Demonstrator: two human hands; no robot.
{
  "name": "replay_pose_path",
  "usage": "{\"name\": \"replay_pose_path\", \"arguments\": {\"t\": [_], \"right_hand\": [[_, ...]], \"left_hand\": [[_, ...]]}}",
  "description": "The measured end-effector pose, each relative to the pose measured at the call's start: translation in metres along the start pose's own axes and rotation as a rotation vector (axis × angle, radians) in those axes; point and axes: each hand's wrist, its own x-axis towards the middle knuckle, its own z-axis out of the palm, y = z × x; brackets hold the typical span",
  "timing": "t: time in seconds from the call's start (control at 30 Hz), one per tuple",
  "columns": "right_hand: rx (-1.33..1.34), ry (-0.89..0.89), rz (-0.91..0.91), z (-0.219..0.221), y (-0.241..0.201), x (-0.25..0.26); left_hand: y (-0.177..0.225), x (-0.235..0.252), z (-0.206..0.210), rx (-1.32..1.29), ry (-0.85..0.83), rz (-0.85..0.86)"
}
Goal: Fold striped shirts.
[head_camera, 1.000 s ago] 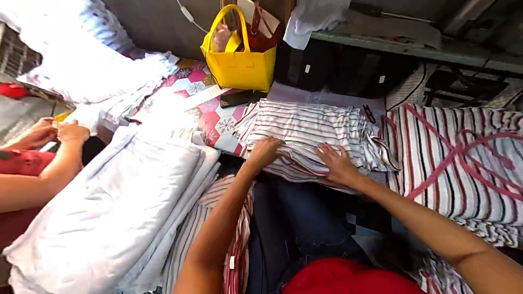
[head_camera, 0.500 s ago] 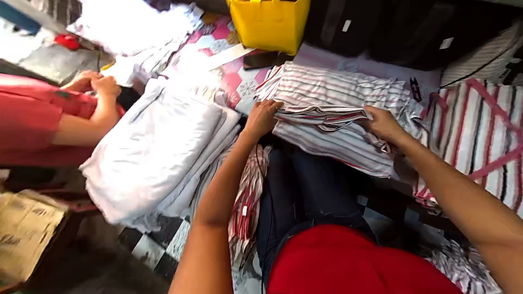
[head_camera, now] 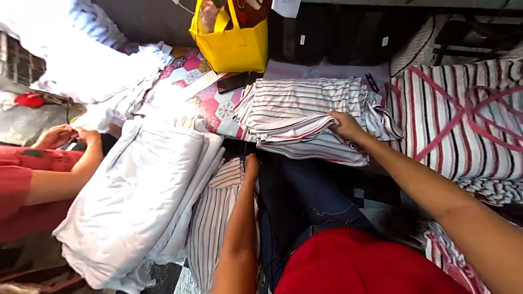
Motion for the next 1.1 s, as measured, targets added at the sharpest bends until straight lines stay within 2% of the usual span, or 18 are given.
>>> {"name": "replay_pose_path", "arguments": {"t": [0.13,0.17,0.23,0.3,0.33,0.37,0.43,0.47,0.5,0.57,0.67,0.77,0.9,0.97,1.0,1.1], "right_hand": [[-0.006,0.009,0.014,0.005,0.006,0.006],[-0.001,0.011,0.010,0.005,0.007,0.006],[0.022,0.005,0.014,0.003,0.003,0.003],[0.031,-0.022,0.030,-0.001,-0.003,0.002],[0.034,-0.031,0.034,-0.002,-0.004,0.003],[0.044,-0.042,0.037,-0.003,-0.003,0.004],[0.094,-0.104,0.065,-0.012,-0.005,0.014],[0.137,-0.158,0.082,-0.023,-0.014,0.020],[0.187,-0.211,0.091,-0.035,-0.025,0.026],[0.257,-0.251,0.051,-0.060,-0.043,0.037],[0.190,-0.139,0.010,-0.089,-0.058,0.039],[-0.125,-0.017,-0.059,-0.069,-0.044,0.015],[-0.334,0.171,-0.455,-0.012,-0.005,-0.046],[-0.381,0.258,-0.511,-0.002,-0.001,-0.067],[-0.410,0.215,-0.465,0.002,-0.001,-0.079],[-0.496,-0.125,-0.270,0.017,-0.004,-0.111]], "left_hand": [[-0.001,0.027,-0.018,-0.162,0.156,0.048],[0.000,0.027,-0.016,-0.123,0.107,0.060],[0.011,0.013,-0.014,0.020,-0.140,0.093],[0.048,-0.029,-0.028,0.179,-0.251,0.108],[0.074,-0.058,-0.041,0.220,-0.204,0.127],[0.094,-0.086,-0.048,0.229,-0.059,0.211],[0.115,-0.105,-0.035,0.137,0.402,0.585],[0.124,-0.096,-0.025,0.104,0.543,0.756],[0.133,-0.083,-0.019,0.109,0.559,0.837],[0.145,-0.047,-0.009,0.179,0.538,0.879],[0.141,0.009,-0.019,0.260,0.564,0.855],[0.117,0.025,-0.046,0.193,0.544,0.796],[0.082,0.006,-0.061,0.101,0.559,1.033],[0.068,-0.005,-0.056,0.124,0.545,1.120],[0.061,-0.009,-0.049,0.161,0.500,1.131],[0.043,-0.015,-0.016,0.347,0.354,1.086]]}}
